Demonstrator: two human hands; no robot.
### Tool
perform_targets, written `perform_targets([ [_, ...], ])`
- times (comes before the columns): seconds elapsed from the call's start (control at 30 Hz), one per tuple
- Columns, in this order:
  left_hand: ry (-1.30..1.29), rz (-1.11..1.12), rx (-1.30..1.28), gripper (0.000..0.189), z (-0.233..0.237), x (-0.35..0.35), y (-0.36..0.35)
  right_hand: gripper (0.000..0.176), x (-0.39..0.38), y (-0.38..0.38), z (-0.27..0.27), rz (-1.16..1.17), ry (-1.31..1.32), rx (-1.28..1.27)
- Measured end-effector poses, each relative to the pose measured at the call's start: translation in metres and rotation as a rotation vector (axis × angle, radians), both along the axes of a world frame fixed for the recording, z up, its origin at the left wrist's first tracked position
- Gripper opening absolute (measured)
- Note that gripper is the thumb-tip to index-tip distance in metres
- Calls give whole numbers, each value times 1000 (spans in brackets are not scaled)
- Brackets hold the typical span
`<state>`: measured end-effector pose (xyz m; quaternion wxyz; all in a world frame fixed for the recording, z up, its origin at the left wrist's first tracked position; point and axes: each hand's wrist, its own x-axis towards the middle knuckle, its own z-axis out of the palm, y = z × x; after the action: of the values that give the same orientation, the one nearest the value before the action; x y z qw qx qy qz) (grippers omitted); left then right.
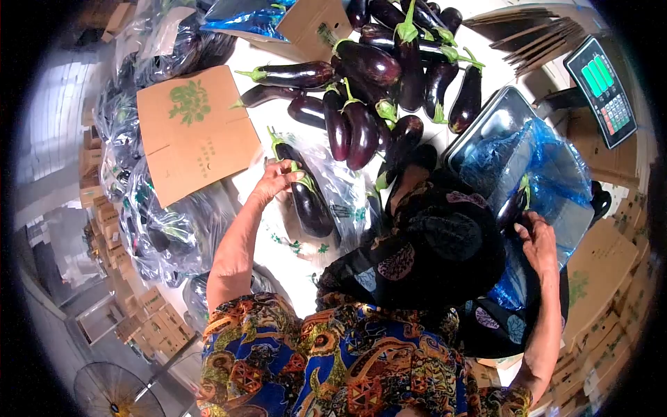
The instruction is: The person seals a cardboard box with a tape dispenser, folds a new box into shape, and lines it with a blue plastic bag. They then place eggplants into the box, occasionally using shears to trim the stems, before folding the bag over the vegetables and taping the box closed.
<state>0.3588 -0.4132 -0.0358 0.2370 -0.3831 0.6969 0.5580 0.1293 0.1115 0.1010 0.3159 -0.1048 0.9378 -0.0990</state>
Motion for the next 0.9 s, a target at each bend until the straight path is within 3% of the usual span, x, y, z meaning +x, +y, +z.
perform_targets([
  [0.1,16,-34,20,52,-23,3,-4,31,1,6,-14,115,87,-56],
  [0.17,21,45,-77,50,-3,-10,21,43,-6,8,-24,63,-2,-55],
  [0.23,65,-6,23,50,-41,0,4,48,-6,28,-60,134,151,-138],
  [0.27,82,48,-2,49,-42,-1,12,49,-16,13,-49,36,-18,24],
  [0.37,101,188,-103,50,-48,-1,25,53,-38,19,-59,-153,-259,-156],
  [0.4,68,152,-215,64,-33,-8,38,55,-36,22,-61,-348,-404,-268],
  [0.43,103,127,-187,63,-38,-9,37,57,-34,22,-66,-534,-550,-386],
  [0.5,173,103,-147,63,-46,-6,36,57,-32,24,-80,-512,-617,-531],
  [0.53,145,126,-142,63,-47,-6,38,56,-23,21,-73,-578,-433,-530],
  [0.57,164,41,-119,65,-47,-6,35,54,-27,5,-52,-528,-447,-444],
  [0.63,106,7,-143,73,-36,-10,51,54,-17,7,-89,-520,-351,-699],
  [0.67,109,-22,-255,76,-45,-5,52,49,-20,14,-97,-503,-256,-481],
  [0.7,90,12,-180,75,-40,-11,56,45,-21,12,-95,-468,-206,-434],
  [0.77,123,101,-55,74,-54,-3,49,43,-29,13,-68,-460,-381,-415],
  [0.8,136,76,-139,68,-46,-6,55,42,-30,24,-76,-472,-362,-486],
  [0.83,87,74,-116,69,-33,-11,59,38,-33,37,-76,-659,-552,-627],
  [0.9,197,124,-33,64,-44,-2,51,33,-46,66,-75,-763,-757,-780],
])
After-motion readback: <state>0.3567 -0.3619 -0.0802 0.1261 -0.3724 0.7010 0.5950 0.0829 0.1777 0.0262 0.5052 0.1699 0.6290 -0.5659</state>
